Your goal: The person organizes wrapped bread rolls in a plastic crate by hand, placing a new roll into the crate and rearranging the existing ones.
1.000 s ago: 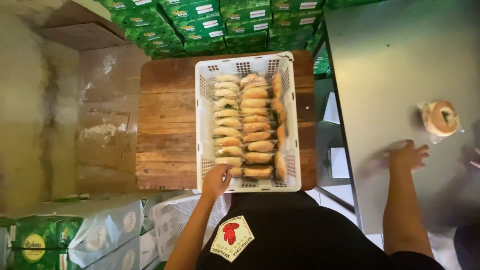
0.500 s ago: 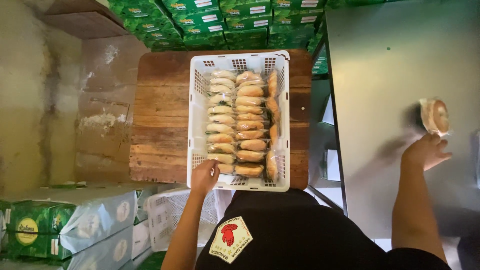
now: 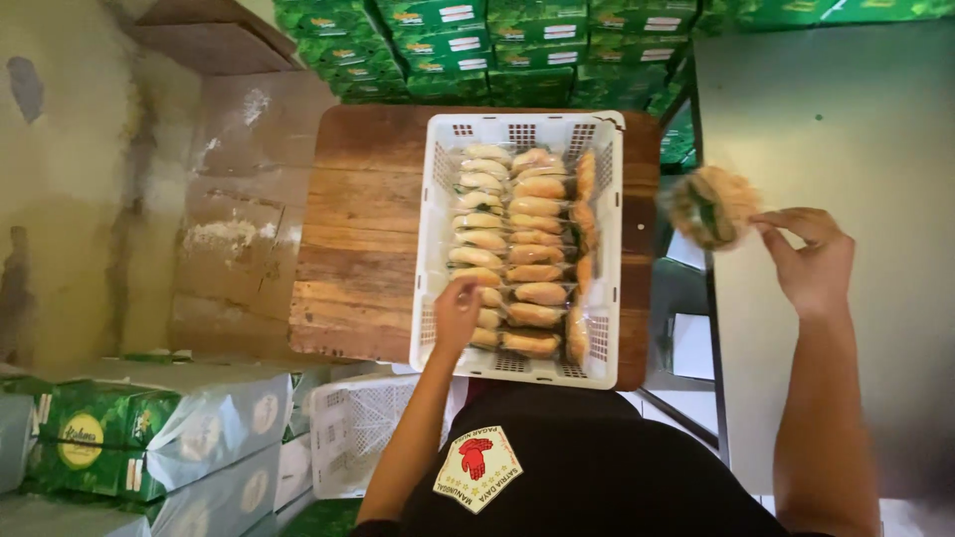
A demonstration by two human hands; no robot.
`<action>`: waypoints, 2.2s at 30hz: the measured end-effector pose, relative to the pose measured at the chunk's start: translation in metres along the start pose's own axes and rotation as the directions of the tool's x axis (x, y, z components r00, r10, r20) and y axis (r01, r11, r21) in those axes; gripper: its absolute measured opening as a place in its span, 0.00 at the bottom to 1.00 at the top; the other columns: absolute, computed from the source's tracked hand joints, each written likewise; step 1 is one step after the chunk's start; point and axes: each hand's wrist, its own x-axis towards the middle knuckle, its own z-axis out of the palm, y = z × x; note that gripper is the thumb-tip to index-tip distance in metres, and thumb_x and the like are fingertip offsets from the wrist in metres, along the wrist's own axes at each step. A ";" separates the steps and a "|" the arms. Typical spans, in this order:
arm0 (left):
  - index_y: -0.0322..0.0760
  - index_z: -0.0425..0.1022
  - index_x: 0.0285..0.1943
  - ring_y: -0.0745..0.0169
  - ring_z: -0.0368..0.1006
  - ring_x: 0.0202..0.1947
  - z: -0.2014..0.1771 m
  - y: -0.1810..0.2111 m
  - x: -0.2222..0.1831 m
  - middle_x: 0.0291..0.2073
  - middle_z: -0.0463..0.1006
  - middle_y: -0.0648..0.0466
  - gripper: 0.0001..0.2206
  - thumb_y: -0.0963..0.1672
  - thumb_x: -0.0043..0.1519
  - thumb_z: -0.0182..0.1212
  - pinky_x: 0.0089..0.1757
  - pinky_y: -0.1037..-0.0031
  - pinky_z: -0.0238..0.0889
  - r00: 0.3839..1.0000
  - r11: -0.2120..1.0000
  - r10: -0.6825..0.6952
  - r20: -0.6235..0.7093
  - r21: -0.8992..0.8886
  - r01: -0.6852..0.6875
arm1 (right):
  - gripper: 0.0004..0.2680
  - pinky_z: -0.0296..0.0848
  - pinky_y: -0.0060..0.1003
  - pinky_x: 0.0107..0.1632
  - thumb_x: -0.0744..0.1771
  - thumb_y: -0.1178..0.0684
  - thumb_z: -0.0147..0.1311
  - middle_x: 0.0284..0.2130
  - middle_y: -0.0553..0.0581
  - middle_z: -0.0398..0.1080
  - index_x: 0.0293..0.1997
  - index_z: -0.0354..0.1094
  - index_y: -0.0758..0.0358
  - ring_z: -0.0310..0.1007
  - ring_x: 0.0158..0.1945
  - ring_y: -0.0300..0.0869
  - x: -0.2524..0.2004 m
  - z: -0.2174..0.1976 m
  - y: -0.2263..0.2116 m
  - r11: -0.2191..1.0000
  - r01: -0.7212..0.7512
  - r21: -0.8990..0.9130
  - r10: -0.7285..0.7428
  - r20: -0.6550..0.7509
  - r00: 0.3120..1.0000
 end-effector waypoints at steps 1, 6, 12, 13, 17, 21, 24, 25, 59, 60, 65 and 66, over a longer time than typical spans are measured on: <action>0.34 0.78 0.46 0.66 0.74 0.30 0.010 0.001 0.012 0.34 0.81 0.54 0.08 0.40 0.59 0.64 0.35 0.77 0.69 0.995 0.988 -0.062 0.078 -0.135 0.072 | 0.08 0.68 0.39 0.47 0.68 0.70 0.62 0.49 0.67 0.73 0.52 0.77 0.72 0.71 0.48 0.51 0.005 0.006 -0.021 0.996 -0.001 0.085 -0.005 0.076 0.997; 0.32 0.60 0.71 0.53 0.67 0.57 0.053 -0.004 0.064 0.61 0.70 0.45 0.32 0.48 0.59 0.66 0.57 0.64 0.62 0.930 0.815 -0.022 0.366 -0.532 0.229 | 0.05 0.67 0.36 0.46 0.69 0.61 0.58 0.47 0.62 0.74 0.47 0.77 0.66 0.69 0.43 0.45 0.025 0.061 -0.074 0.964 -0.124 0.236 0.025 0.382 0.924; 0.37 0.63 0.71 0.63 0.75 0.46 0.054 -0.053 0.052 0.54 0.73 0.48 0.32 0.47 0.60 0.73 0.42 0.71 0.76 0.813 0.622 -0.132 0.567 -0.591 0.513 | 0.07 0.72 0.50 0.54 0.68 0.61 0.57 0.41 0.65 0.73 0.50 0.74 0.71 0.72 0.46 0.52 -0.013 0.193 -0.087 0.724 -0.449 0.524 0.200 0.463 0.863; 0.36 0.63 0.72 0.60 0.75 0.48 0.051 -0.062 0.052 0.53 0.74 0.46 0.33 0.46 0.59 0.74 0.46 0.71 0.74 0.837 0.628 -0.195 0.511 -0.590 0.507 | 0.15 0.74 0.48 0.53 0.67 0.60 0.54 0.54 0.62 0.62 0.62 0.61 0.62 0.68 0.51 0.51 -0.019 0.212 -0.094 0.595 -0.526 0.608 0.234 0.495 0.837; 0.34 0.63 0.71 0.67 0.72 0.47 0.026 -0.065 0.054 0.46 0.75 0.51 0.32 0.46 0.59 0.73 0.48 0.80 0.68 0.877 0.678 -0.273 0.395 -0.568 0.467 | 0.17 0.71 0.30 0.33 0.66 0.54 0.60 0.36 0.47 0.62 0.62 0.63 0.57 0.67 0.36 0.36 -0.060 0.282 -0.094 0.336 -0.726 0.600 0.379 0.620 0.687; 0.34 0.62 0.73 0.45 0.67 0.66 -0.008 -0.023 0.081 0.61 0.73 0.38 0.38 0.55 0.59 0.71 0.62 0.59 0.59 0.841 0.847 -0.361 0.403 -0.237 0.476 | 0.09 0.69 0.31 0.33 0.65 0.55 0.64 0.32 0.45 0.60 0.44 0.67 0.57 0.68 0.35 0.37 -0.017 0.285 -0.154 0.295 -0.745 0.598 0.375 0.645 0.666; 0.27 0.62 0.72 0.33 0.66 0.64 -0.041 0.005 0.099 0.62 0.69 0.31 0.29 0.47 0.64 0.63 0.63 0.53 0.58 0.930 0.972 -0.199 0.310 -0.059 0.228 | 0.20 0.79 0.62 0.38 0.68 0.49 0.62 0.40 0.53 0.59 0.62 0.55 0.64 0.71 0.38 0.48 0.014 0.329 -0.119 0.241 -0.783 0.573 0.395 0.680 0.618; 0.31 0.65 0.70 0.38 0.69 0.61 -0.045 0.000 0.101 0.61 0.69 0.37 0.28 0.47 0.62 0.64 0.60 0.54 0.61 0.965 0.982 -0.127 0.229 0.168 0.089 | 0.17 0.80 0.53 0.37 0.68 0.49 0.61 0.38 0.51 0.61 0.59 0.58 0.61 0.71 0.37 0.43 0.025 0.336 -0.124 0.243 -0.747 0.618 0.423 0.626 0.655; 0.34 0.47 0.79 0.28 0.71 0.56 -0.051 -0.063 0.087 0.57 0.70 0.34 0.38 0.43 0.58 0.59 0.51 0.48 0.70 0.891 0.917 -0.331 0.311 0.331 0.225 | 0.24 0.78 0.40 0.50 0.65 0.65 0.66 0.50 0.59 0.70 0.67 0.59 0.57 0.74 0.51 0.47 0.095 0.493 -0.050 0.873 -0.153 0.463 0.218 -0.091 0.972; 0.34 0.47 0.79 0.28 0.71 0.56 -0.055 -0.056 0.089 0.57 0.70 0.34 0.38 0.43 0.58 0.59 0.51 0.48 0.70 0.890 0.916 -0.332 0.313 0.332 0.225 | 0.24 0.78 0.40 0.50 0.65 0.65 0.66 0.50 0.59 0.70 0.67 0.59 0.57 0.74 0.51 0.47 0.096 0.488 -0.050 0.873 -0.155 0.463 0.221 -0.090 0.971; 0.31 0.48 0.79 0.34 0.71 0.59 -0.062 -0.040 0.096 0.58 0.70 0.34 0.36 0.42 0.60 0.57 0.53 0.54 0.70 0.859 0.906 -0.380 0.344 0.327 0.270 | 0.16 0.73 0.50 0.52 0.64 0.55 0.70 0.42 0.59 0.75 0.53 0.65 0.53 0.77 0.49 0.55 0.105 0.471 -0.056 0.925 -0.254 0.283 0.257 0.029 0.966; 0.31 0.48 0.79 0.34 0.71 0.59 -0.063 -0.040 0.097 0.58 0.70 0.34 0.36 0.42 0.60 0.57 0.53 0.54 0.70 0.860 0.907 -0.378 0.344 0.325 0.268 | 0.16 0.73 0.50 0.52 0.64 0.55 0.70 0.42 0.59 0.75 0.53 0.65 0.53 0.77 0.49 0.55 0.106 0.471 -0.053 0.925 -0.252 0.283 0.256 0.026 0.966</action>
